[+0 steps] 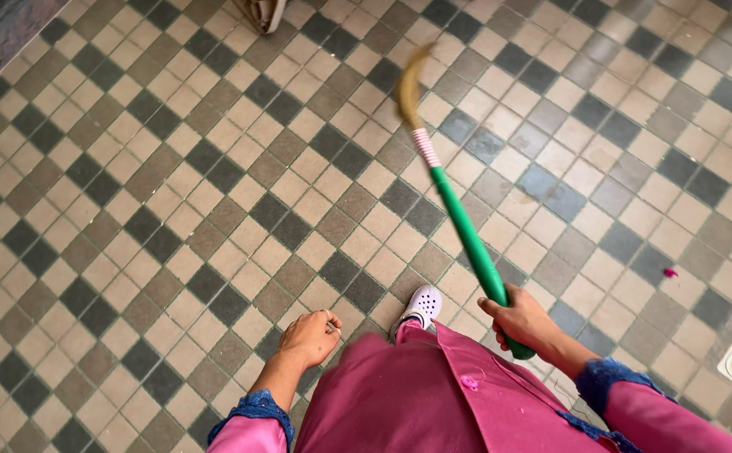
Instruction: The person sweeps a tiled floor using a broom, moving around various obstacles like stools, crates, and footwear.
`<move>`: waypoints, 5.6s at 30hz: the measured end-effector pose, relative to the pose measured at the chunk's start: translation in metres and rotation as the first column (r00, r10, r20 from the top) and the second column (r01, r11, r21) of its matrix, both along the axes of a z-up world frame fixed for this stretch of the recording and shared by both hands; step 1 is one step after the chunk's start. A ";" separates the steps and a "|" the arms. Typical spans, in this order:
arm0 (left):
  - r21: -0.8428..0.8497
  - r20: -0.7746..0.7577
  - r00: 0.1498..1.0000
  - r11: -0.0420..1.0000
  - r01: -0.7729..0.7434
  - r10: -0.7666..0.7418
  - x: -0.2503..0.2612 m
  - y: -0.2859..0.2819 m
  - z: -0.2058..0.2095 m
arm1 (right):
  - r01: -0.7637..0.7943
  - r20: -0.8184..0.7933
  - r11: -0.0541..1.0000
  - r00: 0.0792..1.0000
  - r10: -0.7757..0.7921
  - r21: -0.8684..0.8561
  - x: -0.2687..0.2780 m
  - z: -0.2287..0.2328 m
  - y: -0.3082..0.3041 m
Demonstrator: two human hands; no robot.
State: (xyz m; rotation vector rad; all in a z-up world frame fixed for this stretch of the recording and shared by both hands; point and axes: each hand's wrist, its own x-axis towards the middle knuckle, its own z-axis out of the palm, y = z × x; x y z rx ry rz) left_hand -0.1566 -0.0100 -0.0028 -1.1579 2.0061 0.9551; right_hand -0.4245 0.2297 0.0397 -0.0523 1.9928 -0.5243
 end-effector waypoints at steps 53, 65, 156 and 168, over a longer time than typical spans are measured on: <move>-0.034 0.055 0.930 0.931 -0.363 0.364 0.275 -0.122 0.015 | 0.683 0.020 0.693 0.715 -0.699 -0.232 -0.029 -0.174 -0.237; -0.039 0.043 0.899 0.900 -0.435 0.436 0.332 -0.130 -0.005 | -0.854 -0.553 0.364 0.111 0.826 0.371 0.184 -0.028 -0.305; -0.071 0.042 0.624 0.625 -0.777 0.780 0.478 -0.448 -0.006 | -0.540 -0.419 -0.745 -0.826 0.378 0.392 0.397 -0.051 -0.763; -0.016 0.134 0.586 0.593 -0.805 0.799 0.577 -0.450 -0.004 | -0.566 -0.183 -0.548 -0.780 0.599 0.617 0.363 -0.077 -0.836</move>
